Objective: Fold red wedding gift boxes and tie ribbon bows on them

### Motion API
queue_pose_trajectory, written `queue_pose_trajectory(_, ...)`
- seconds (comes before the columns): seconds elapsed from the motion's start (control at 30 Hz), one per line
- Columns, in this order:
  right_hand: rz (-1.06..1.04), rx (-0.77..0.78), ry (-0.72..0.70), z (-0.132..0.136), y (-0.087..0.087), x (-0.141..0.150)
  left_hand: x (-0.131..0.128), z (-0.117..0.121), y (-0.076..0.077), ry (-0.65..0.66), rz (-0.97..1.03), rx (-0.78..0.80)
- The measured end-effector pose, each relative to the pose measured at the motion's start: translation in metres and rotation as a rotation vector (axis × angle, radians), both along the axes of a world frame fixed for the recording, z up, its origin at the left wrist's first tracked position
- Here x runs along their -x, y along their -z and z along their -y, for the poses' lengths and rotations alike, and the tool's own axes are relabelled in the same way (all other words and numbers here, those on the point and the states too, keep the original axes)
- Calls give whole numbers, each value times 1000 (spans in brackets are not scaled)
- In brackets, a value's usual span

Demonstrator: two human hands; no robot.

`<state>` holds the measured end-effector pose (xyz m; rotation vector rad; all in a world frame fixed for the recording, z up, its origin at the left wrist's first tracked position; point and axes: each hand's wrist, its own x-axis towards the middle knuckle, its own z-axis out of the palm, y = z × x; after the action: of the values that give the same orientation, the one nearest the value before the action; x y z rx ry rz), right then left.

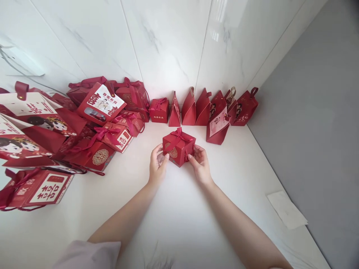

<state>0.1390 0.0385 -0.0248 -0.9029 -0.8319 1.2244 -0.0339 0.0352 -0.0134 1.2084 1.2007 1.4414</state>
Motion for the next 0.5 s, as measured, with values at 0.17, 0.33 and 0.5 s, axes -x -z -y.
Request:
queue_pose_trajectory(0.17, -26, 26, -53, -2, -2, -3, -2, 5, -3, 96, -172, -77)
queue_pose_trajectory(0.33, -98, 48, -63, 0, -4, -5, -3, 3, -7, 90, -131, 57)
queue_pose_trajectory(0.5, 54, -1, -178, 2, -5, -6, 1, 1, -11, 130, 5, 119)
